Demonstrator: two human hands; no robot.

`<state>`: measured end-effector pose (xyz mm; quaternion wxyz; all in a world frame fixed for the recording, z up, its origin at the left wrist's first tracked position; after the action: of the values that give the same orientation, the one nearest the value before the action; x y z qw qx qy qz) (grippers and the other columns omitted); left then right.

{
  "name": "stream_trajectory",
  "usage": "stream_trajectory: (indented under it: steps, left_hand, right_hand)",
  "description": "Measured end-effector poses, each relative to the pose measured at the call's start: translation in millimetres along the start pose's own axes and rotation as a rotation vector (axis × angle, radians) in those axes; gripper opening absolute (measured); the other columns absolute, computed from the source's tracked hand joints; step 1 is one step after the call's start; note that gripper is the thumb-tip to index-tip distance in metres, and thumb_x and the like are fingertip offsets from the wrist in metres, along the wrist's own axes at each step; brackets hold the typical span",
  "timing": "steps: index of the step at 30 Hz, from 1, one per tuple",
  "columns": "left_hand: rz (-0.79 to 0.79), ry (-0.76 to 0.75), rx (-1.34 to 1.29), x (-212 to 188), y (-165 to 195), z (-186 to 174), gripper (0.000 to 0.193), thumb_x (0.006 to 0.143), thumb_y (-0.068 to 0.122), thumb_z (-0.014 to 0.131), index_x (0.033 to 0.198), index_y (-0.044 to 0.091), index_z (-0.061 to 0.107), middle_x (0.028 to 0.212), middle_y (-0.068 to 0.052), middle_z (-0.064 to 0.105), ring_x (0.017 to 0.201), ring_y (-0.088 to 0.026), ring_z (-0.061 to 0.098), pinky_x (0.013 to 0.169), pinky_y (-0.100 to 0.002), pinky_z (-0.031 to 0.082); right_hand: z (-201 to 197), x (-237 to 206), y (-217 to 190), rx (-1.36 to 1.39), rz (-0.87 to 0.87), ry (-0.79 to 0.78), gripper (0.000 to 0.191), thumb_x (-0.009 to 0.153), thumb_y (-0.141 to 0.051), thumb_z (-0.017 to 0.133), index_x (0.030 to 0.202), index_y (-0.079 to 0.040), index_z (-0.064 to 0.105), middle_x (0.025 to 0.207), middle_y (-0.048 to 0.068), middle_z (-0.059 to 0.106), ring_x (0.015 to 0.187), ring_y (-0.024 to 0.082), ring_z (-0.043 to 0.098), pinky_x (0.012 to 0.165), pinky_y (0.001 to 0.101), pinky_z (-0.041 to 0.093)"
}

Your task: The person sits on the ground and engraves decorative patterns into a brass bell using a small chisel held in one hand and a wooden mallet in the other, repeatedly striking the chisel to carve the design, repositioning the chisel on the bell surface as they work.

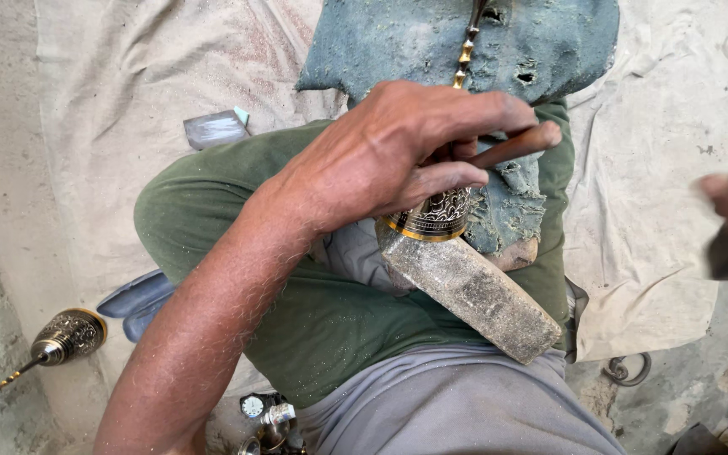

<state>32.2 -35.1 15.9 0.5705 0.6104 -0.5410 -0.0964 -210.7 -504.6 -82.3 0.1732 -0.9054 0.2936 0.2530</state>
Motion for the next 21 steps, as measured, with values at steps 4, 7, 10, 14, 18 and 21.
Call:
stream_trajectory:
  steps: [4, 7, 10, 14, 18, 21]
  left_hand:
    - [-0.060, -0.033, -0.005, 4, -5, 2, 0.056, 0.086, 0.007, 0.082, 0.135, 0.009, 0.056, 0.114, -0.013, 0.071, 0.090, -0.033, 0.071, 0.078, -0.041, 0.056]
    - [-0.029, -0.029, -0.016, 3, -6, 1, 0.058, 0.086, 0.009, 0.082, 0.137, 0.009, 0.055, 0.117, -0.014, 0.071, 0.093, -0.034, 0.071, 0.080, -0.042, 0.056]
    - [-0.006, -0.049, 0.005, 1, -10, 1, 0.057, 0.090, 0.010, 0.080, 0.140, 0.009, 0.054, 0.120, -0.012, 0.071, 0.097, -0.032, 0.071, 0.085, -0.039, 0.057]
    - [0.088, -0.036, -0.007, -1, -9, -1, 0.052, 0.093, 0.011, 0.081, 0.137, 0.006, 0.052, 0.130, -0.014, 0.068, 0.107, -0.036, 0.069, 0.090, -0.042, 0.056]
    - [-0.014, -0.090, 0.014, 2, -12, 1, 0.054, 0.094, 0.013, 0.081, 0.141, 0.009, 0.056, 0.124, -0.011, 0.071, 0.103, -0.034, 0.071, 0.090, -0.043, 0.057]
    - [0.027, -0.010, 0.060, -2, -4, -3, 0.054, 0.092, 0.010, 0.083, 0.139, 0.009, 0.055, 0.121, -0.011, 0.070, 0.106, -0.034, 0.070, 0.092, -0.042, 0.057]
  right_hand:
    - [-6, -7, -12, 0.025, 0.010, 0.033, 0.058, 0.107, -0.048, 0.057, 0.118, 0.009, 0.054, 0.097, 0.023, 0.064, 0.085, 0.029, 0.071, 0.074, 0.0470, 0.062]
    - [17, 0, -33, -0.073, -0.073, 0.085, 0.061, 0.108, -0.049, 0.060, 0.117, 0.010, 0.055, 0.100, 0.024, 0.063, 0.089, 0.031, 0.070, 0.076, 0.0502, 0.062]
    - [19, 1, -16, 0.039, -0.029, 0.103, 0.064, 0.109, -0.051, 0.063, 0.115, 0.012, 0.055, 0.103, 0.026, 0.063, 0.092, 0.033, 0.069, 0.079, 0.0533, 0.062]
    - [-5, -6, 17, 0.297, -0.043, -0.014, 0.055, 0.116, -0.042, 0.058, 0.105, 0.011, 0.052, 0.090, 0.022, 0.060, 0.084, 0.031, 0.070, 0.079, 0.0510, 0.063]
    - [-1, -16, -7, 0.084, -0.002, 0.045, 0.038, 0.114, -0.031, 0.062, 0.109, 0.005, 0.053, 0.091, 0.018, 0.063, 0.086, 0.027, 0.071, 0.082, 0.0462, 0.064]
    - [13, -33, -82, 0.004, -0.113, 0.103, 0.026, 0.113, -0.023, 0.065, 0.111, 0.000, 0.054, 0.092, 0.015, 0.065, 0.088, 0.023, 0.073, 0.084, 0.0425, 0.064]
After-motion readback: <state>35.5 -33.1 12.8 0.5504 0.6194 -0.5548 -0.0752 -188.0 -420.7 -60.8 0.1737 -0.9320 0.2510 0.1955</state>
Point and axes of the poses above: each hand's wrist, its own x-axis towards the middle knuckle, its own z-axis out of the palm, y = z × x, the point moved 5 cm from there along x, towards the middle knuckle
